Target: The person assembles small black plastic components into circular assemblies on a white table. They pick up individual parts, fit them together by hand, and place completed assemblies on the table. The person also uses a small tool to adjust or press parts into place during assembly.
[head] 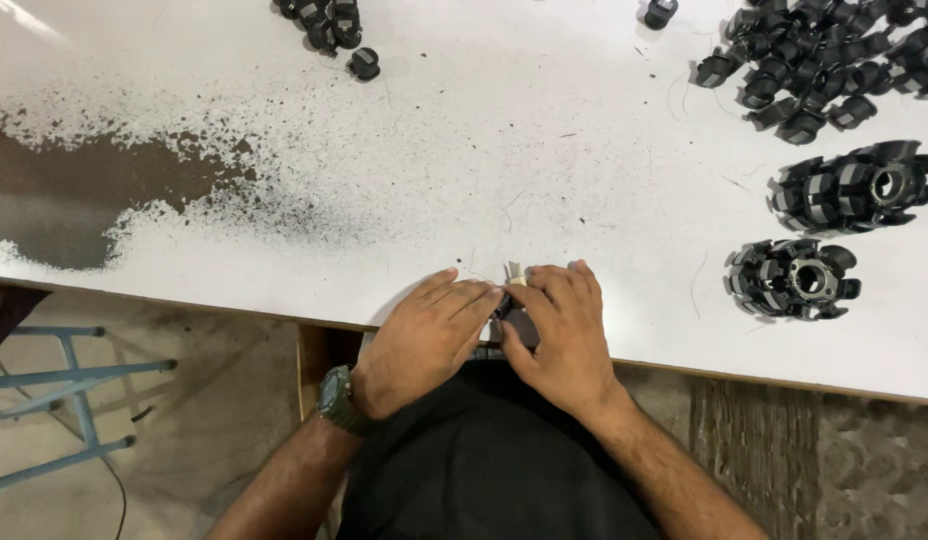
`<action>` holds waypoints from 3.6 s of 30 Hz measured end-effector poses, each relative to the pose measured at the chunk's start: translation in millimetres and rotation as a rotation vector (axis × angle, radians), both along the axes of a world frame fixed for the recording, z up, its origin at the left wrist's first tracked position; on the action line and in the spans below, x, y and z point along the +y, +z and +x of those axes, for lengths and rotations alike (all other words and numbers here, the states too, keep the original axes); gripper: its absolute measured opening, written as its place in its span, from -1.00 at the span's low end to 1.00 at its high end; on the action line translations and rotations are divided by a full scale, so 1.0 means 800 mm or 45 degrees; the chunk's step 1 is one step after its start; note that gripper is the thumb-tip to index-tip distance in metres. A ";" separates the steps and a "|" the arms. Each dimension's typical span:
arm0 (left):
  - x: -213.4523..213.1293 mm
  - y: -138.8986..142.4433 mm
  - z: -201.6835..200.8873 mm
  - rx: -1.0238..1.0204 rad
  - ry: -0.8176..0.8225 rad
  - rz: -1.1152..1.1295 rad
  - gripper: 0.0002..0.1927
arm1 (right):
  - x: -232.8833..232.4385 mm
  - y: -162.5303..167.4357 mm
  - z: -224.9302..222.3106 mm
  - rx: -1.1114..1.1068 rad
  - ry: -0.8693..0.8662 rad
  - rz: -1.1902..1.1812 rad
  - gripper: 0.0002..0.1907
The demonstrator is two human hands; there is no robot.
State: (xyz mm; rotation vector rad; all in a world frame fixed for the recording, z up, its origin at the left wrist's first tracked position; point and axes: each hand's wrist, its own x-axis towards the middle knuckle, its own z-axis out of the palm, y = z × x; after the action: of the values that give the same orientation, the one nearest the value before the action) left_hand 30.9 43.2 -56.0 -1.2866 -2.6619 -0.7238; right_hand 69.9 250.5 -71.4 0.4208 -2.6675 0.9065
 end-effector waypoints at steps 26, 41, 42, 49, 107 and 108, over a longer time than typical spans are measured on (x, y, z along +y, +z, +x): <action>0.024 -0.010 0.022 0.144 0.308 0.204 -0.72 | 0.004 -0.023 0.030 0.341 0.009 -0.223 -0.66; 0.024 -0.014 0.022 0.120 0.372 0.389 -0.82 | -0.019 -0.011 0.022 0.265 -0.102 -0.270 -0.66; 0.023 -0.013 0.022 0.131 0.369 0.395 -0.82 | -0.020 -0.011 0.020 0.253 -0.102 -0.289 -0.67; 0.016 -0.021 0.014 0.196 0.334 0.331 -0.85 | -0.020 -0.018 0.017 0.223 -0.083 -0.306 -0.72; 0.009 0.001 0.003 0.119 0.302 0.197 -0.85 | -0.005 -0.010 0.002 0.095 -0.156 0.045 -0.64; 0.008 -0.001 0.005 0.180 0.254 0.156 -0.83 | -0.005 -0.012 0.003 0.099 -0.163 0.032 -0.64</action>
State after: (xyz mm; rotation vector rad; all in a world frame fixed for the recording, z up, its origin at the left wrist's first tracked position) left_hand 35.2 49.3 -57.0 -0.9862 -2.5420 -0.7263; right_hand 72.2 246.2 -80.7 0.2808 -2.6035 0.8035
